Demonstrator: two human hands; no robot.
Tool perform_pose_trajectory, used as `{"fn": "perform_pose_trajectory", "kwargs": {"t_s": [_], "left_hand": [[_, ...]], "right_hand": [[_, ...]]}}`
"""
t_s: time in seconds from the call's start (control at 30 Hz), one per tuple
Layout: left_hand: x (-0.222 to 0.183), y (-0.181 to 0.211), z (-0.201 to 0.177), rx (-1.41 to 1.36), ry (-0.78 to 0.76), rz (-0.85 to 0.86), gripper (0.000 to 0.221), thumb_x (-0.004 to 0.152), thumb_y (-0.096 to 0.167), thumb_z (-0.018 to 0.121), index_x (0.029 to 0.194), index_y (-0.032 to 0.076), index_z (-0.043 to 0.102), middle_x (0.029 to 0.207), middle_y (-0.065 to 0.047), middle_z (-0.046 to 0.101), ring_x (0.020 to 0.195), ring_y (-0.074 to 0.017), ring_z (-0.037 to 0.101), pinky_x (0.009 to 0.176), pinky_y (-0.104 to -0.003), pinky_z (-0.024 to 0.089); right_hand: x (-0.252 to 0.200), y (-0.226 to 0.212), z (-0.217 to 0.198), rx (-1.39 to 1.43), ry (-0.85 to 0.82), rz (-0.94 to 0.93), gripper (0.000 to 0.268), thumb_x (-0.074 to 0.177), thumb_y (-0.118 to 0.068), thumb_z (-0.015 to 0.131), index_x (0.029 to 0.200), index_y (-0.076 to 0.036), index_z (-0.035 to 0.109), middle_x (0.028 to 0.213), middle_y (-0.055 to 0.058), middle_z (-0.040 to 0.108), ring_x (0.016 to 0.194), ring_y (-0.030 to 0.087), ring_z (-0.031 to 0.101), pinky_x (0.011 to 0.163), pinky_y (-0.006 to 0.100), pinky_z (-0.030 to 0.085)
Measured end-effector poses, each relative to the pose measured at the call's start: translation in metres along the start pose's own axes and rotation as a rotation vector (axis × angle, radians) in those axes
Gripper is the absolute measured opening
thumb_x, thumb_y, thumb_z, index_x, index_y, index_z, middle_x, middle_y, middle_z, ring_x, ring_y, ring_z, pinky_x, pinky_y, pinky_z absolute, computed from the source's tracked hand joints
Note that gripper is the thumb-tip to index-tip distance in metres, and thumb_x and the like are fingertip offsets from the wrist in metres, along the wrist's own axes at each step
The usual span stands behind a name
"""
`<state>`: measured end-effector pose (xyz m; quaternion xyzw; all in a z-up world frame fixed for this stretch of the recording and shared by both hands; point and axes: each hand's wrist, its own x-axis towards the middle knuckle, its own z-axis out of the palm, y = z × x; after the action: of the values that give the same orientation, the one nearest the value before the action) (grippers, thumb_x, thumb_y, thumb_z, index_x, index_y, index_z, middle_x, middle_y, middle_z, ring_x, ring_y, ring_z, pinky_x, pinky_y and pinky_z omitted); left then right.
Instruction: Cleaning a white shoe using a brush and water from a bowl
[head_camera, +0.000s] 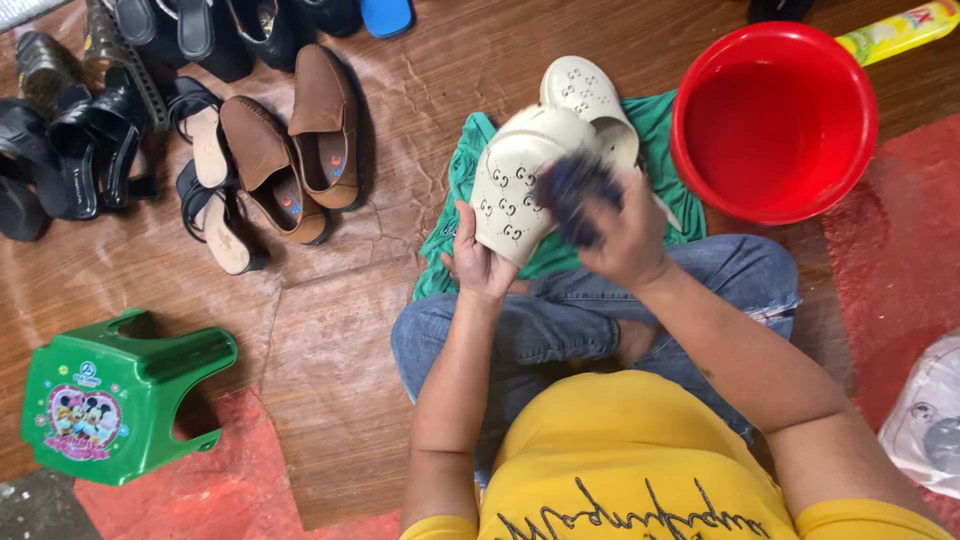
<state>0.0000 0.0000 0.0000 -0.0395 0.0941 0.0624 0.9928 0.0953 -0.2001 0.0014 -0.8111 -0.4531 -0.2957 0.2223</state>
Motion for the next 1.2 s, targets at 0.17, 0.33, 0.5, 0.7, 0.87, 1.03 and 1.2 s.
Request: {"fn": "perform_pose_trajectory", "kwargs": {"t_s": [0.17,0.33,0.5,0.7,0.87,1.03,1.2], "left_hand": [[0.016,0.009,-0.04,-0.058,0.027,-0.022,0.059,0.106,0.047,0.053,0.141,0.001,0.057,0.138,-0.027,0.06,0.125,-0.0441,0.061,0.111,-0.061,0.046],[0.021,0.007,-0.07,0.005,0.147,0.015,0.065,0.102,0.054,0.056,0.143,0.004,0.057,0.138,-0.025,0.061,0.125,-0.0431,0.061,0.115,-0.061,0.04],[0.006,-0.015,0.078,0.848,0.719,0.173,0.086,0.08,0.059,0.075,0.125,-0.014,0.066,0.114,-0.031,0.07,0.112,-0.0352,0.069,0.098,-0.045,0.053],[0.023,-0.028,-0.109,2.166,-0.273,0.372,0.057,0.098,0.045,0.064,0.134,0.002,0.063,0.132,-0.027,0.063,0.137,-0.0257,0.05,0.121,-0.044,0.034],[0.006,-0.031,-0.125,2.197,-0.266,0.421,0.055,0.097,0.043,0.063,0.135,0.002,0.062,0.133,-0.027,0.062,0.138,-0.0276,0.05,0.121,-0.045,0.033],[-0.004,-0.035,-0.133,2.233,-0.305,0.478,0.054,0.097,0.039,0.062,0.137,0.003,0.061,0.135,-0.028,0.061,0.139,-0.0299,0.049,0.122,-0.048,0.032],[-0.002,-0.043,-0.127,2.244,-0.346,0.561,0.053,0.096,0.035,0.061,0.139,0.004,0.06,0.136,-0.028,0.06,0.14,-0.0322,0.048,0.122,-0.05,0.031]], "right_hand": [[-0.023,-0.03,0.03,0.064,-0.032,0.039,0.051,0.078,-0.045,0.068,0.123,-0.02,0.07,0.124,0.023,0.055,0.096,0.038,0.066,0.074,0.044,0.056],[-0.064,-0.068,0.043,0.204,-0.182,-0.056,0.062,0.059,-0.037,0.074,0.12,-0.026,0.072,0.122,0.023,0.057,0.089,0.038,0.069,0.066,0.049,0.056],[-0.003,-0.028,-0.004,0.238,-0.078,0.182,0.06,0.071,-0.036,0.068,0.127,-0.015,0.071,0.116,0.026,0.051,0.095,0.049,0.061,0.08,0.05,0.052],[0.003,-0.006,0.024,0.089,-0.183,0.402,0.055,0.068,-0.023,0.076,0.122,-0.012,0.073,0.112,0.02,0.058,0.1,0.042,0.066,0.085,0.051,0.054],[0.016,-0.08,-0.009,0.3,-0.48,0.325,0.055,0.063,-0.026,0.078,0.117,-0.019,0.075,0.108,0.013,0.06,0.089,0.04,0.071,0.075,0.048,0.059],[0.027,-0.017,-0.005,0.156,-0.355,0.425,0.048,0.072,-0.02,0.071,0.119,-0.013,0.074,0.095,0.018,0.055,0.081,0.049,0.065,0.069,0.057,0.055],[-0.005,-0.039,0.013,0.134,-0.365,0.413,0.04,0.065,-0.018,0.072,0.104,-0.013,0.076,0.099,0.014,0.058,0.082,0.041,0.068,0.07,0.049,0.056]]}}
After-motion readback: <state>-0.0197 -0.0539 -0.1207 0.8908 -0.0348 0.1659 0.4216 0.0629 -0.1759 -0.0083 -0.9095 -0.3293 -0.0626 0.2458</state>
